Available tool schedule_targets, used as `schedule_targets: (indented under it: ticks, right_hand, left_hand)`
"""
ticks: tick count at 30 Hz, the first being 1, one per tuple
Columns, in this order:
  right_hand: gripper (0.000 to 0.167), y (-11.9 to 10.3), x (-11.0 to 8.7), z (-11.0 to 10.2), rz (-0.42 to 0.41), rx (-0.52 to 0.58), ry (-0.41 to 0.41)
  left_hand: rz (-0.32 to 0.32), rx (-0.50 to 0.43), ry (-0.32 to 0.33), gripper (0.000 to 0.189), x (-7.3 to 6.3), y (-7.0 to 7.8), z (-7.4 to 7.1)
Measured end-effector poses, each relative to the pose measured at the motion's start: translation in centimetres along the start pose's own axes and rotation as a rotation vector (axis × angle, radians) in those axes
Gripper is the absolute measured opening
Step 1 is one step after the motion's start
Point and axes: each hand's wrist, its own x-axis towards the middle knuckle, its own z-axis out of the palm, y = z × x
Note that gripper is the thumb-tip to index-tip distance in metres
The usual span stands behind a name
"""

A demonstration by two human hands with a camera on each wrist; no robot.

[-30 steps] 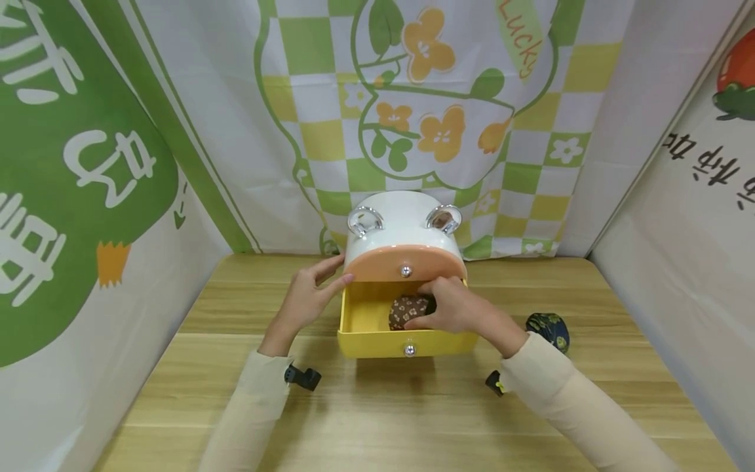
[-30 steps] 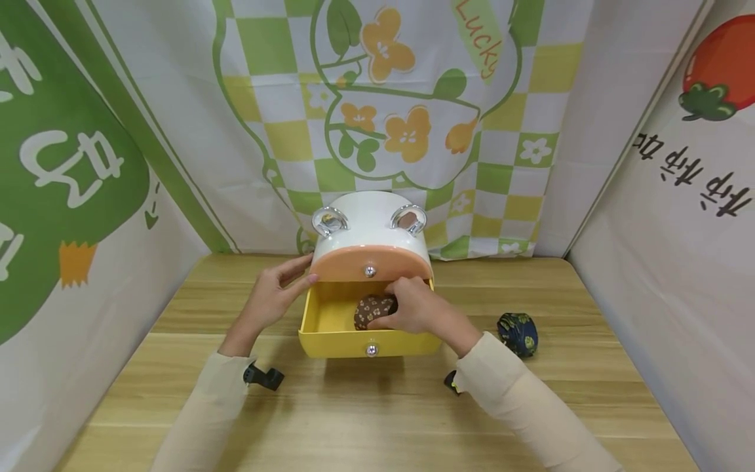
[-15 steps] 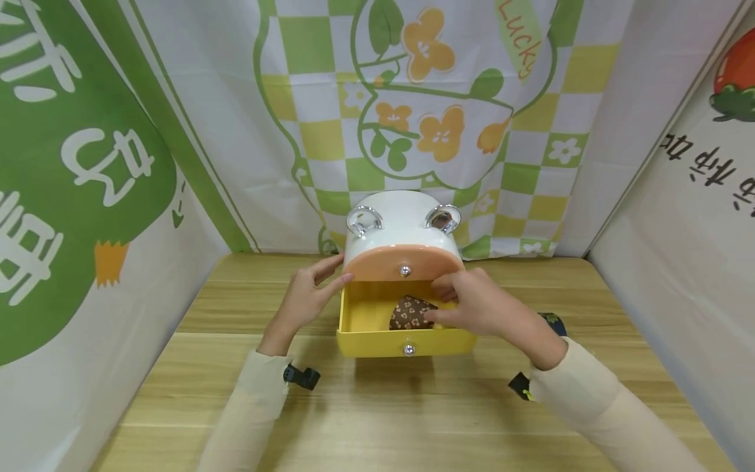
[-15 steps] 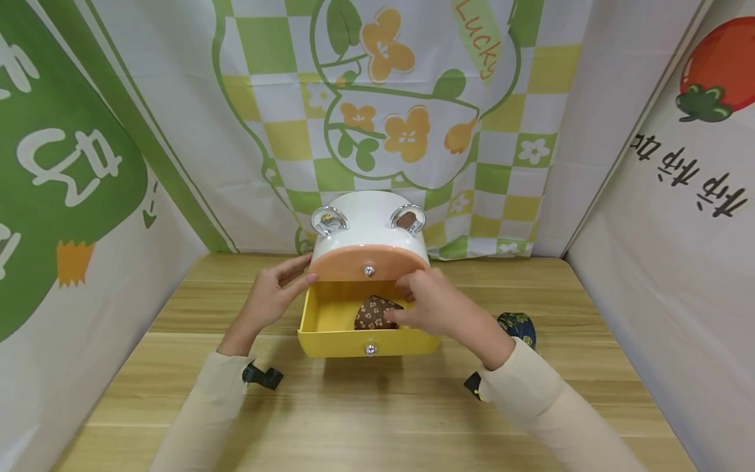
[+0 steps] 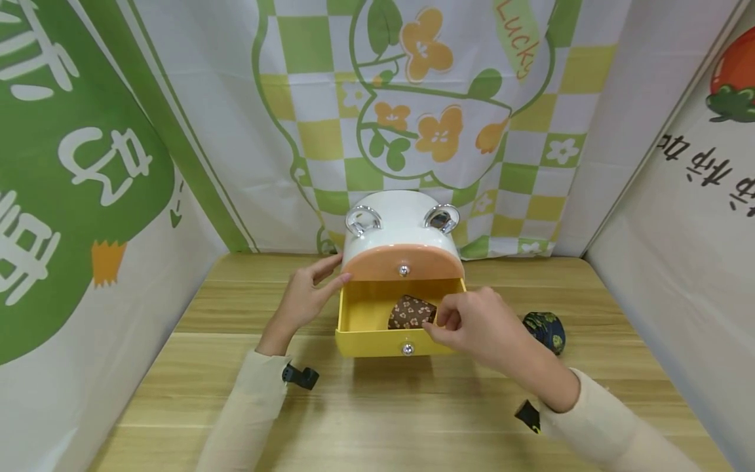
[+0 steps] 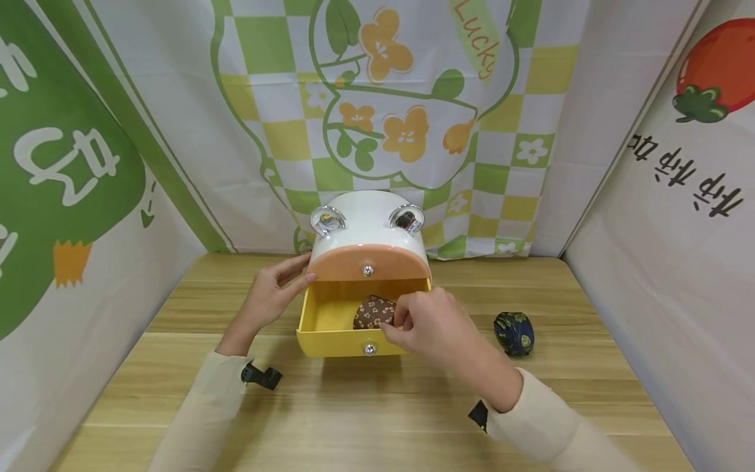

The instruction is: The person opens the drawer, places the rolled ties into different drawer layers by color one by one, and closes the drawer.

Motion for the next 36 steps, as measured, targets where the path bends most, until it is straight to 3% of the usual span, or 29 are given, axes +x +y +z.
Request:
schedule_targets:
  ticks: [7,15,21,26,36]
  right_hand:
    - [0.022,0.2,-0.9,2.3,-0.017,0.031,0.028]
    - [0.024,1.0,-2.3,6.8,-0.107,-0.019,0.222]
    - [0.021,1.4,-3.0,9.5,-0.113,-0.021,0.345]
    - [0.023,1.8,-3.0,11.2,-0.145,-0.086,0.424]
    - [0.023,1.9,-2.5,13.1,-0.142,-0.112,0.465]
  left_hand:
    - [-0.008,0.006,0.0,0.056,0.0,0.2,0.0]
    - [0.0,0.009,-0.003,0.055,0.2,0.1,0.2]
    - [0.008,0.012,0.003,0.055,0.2,0.2,0.2]
    - [0.017,0.001,0.008,0.054,0.2,0.1,0.1]
    - [-0.004,0.007,0.005,0.056,0.0,0.0,0.1]
